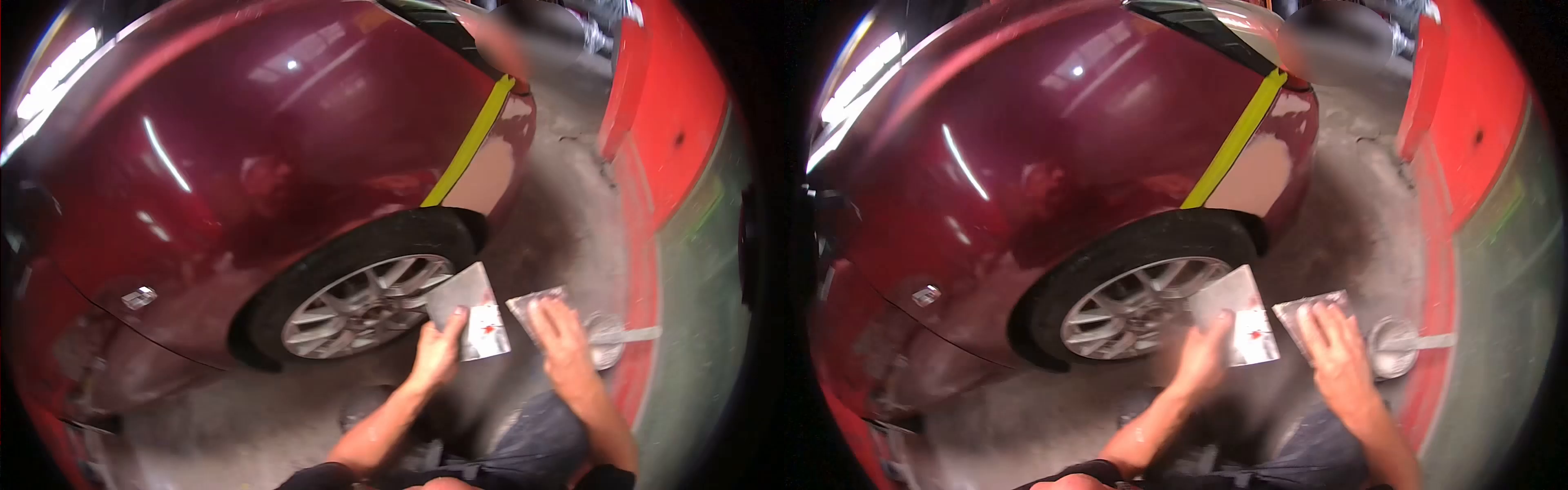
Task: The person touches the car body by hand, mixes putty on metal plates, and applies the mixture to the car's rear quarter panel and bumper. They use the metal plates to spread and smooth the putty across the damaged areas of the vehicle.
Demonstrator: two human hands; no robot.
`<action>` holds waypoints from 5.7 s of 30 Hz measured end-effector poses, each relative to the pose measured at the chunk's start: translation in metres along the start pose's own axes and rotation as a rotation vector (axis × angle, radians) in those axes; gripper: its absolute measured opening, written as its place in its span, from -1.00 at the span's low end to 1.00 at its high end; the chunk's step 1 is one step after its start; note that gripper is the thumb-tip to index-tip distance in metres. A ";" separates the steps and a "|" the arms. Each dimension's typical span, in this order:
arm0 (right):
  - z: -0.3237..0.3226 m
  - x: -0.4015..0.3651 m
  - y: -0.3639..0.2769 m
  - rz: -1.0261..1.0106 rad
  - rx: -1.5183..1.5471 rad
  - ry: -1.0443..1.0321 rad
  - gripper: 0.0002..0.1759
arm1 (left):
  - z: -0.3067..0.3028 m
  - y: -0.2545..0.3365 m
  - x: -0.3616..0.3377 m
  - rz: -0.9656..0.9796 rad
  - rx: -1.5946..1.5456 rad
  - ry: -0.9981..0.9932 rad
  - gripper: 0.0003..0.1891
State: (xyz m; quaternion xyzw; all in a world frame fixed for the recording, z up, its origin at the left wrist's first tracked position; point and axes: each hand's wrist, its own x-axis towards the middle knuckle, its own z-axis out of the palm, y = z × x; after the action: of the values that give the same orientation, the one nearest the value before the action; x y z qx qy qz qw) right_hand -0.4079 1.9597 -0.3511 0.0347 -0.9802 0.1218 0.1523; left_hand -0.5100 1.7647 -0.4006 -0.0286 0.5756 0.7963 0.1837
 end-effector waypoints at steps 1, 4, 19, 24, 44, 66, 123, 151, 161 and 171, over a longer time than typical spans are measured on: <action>0.000 0.005 -0.003 -0.006 -0.020 0.037 -0.36 | -0.001 -0.002 0.000 0.038 0.084 -0.020 -0.66; 0.022 0.009 -0.004 -0.205 -0.198 -0.035 -0.40 | 0.005 -0.008 -0.005 0.098 0.232 -0.011 -0.65; -0.025 0.008 -0.031 -0.135 0.647 0.195 -0.24 | 0.000 0.004 0.001 -0.119 -0.576 -0.134 -0.58; 0.017 0.001 -0.007 -0.142 0.244 -0.164 -0.22 | 0.005 -0.013 -0.005 0.004 -0.491 -0.170 -0.65; -0.010 0.014 -0.039 -0.224 -0.157 0.109 -0.31 | -0.009 -0.011 0.000 0.191 -0.075 -0.103 -0.70; 0.032 0.133 0.066 0.256 1.157 0.227 -0.27 | -0.004 -0.030 -0.005 -0.150 -0.422 -0.181 -0.52; 0.024 0.035 0.003 -0.439 -0.106 -0.049 -0.42 | -0.005 -0.018 -0.005 0.160 0.066 -0.010 -0.56; 0.009 0.048 -0.021 -0.321 -0.134 0.087 -0.22 | -0.023 -0.003 0.010 0.203 -0.382 0.022 -0.61; 0.016 0.047 -0.039 -0.444 -0.374 -0.078 -0.46 | -0.016 0.000 0.008 0.197 -0.104 0.063 -0.56; 0.000 0.054 -0.022 -0.316 0.318 -0.004 -0.37 | -0.014 -0.005 0.012 0.096 -0.267 -0.089 -0.61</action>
State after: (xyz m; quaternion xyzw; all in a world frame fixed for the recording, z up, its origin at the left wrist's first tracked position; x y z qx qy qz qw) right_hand -0.4571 1.9369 -0.3299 0.2115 -0.9314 0.2492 0.1600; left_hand -0.5218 1.7560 -0.4128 0.0101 0.4564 0.8742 0.1654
